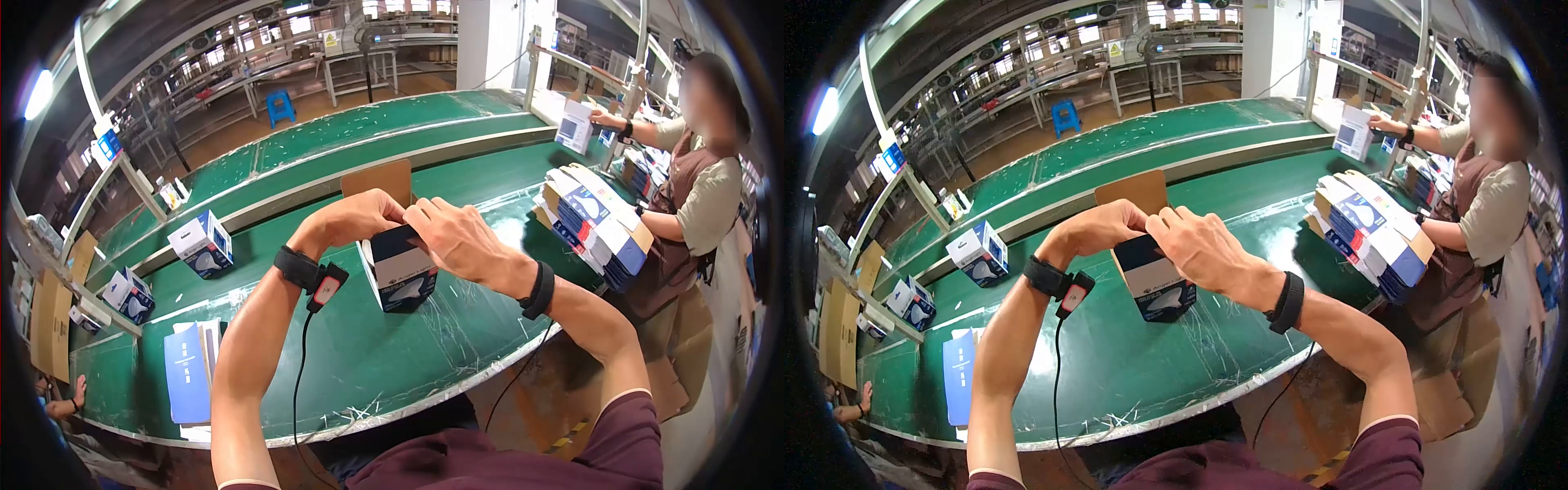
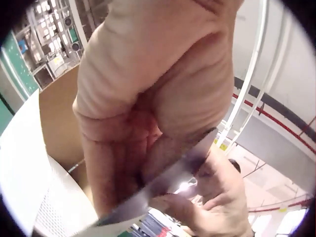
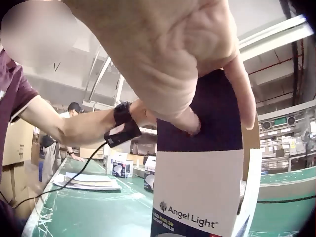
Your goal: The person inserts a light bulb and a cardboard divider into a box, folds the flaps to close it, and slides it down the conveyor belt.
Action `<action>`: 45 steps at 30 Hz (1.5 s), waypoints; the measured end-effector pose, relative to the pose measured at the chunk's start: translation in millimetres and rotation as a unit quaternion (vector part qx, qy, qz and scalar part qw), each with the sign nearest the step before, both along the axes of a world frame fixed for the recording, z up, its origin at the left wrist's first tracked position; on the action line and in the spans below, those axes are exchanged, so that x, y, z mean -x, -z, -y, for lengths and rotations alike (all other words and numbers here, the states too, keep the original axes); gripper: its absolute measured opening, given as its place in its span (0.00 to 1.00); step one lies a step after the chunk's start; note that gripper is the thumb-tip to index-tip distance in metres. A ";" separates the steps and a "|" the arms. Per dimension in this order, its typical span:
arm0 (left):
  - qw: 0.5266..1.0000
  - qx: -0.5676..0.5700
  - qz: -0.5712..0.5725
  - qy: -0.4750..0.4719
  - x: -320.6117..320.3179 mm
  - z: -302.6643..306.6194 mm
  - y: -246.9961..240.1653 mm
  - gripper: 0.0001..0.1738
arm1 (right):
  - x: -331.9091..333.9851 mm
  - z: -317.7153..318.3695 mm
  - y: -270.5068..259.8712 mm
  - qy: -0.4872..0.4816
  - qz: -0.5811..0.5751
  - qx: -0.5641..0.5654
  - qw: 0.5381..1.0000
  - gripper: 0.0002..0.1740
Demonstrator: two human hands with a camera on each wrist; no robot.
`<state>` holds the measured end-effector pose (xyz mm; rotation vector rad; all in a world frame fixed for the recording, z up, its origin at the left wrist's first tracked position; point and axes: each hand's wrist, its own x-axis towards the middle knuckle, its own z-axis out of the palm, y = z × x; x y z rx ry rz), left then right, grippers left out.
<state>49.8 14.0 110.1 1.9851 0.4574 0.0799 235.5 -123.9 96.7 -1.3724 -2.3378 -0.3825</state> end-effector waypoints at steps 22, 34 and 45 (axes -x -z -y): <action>0.940 -0.128 0.148 -0.279 73.8 -3.6 13.7 0.14 | -19.1 -2.1 22.3 -0.133 -0.319 -0.013 0.938 0.07; 0.794 -0.553 0.067 -0.245 53.7 100.3 54.7 0.61 | 2.3 -49.1 45.7 -0.087 -0.249 -0.017 0.964 0.33; 0.828 -0.522 -0.049 -0.197 22.1 85.3 82.8 0.08 | -11.6 -25.9 36.6 -0.154 -0.025 0.120 0.980 0.16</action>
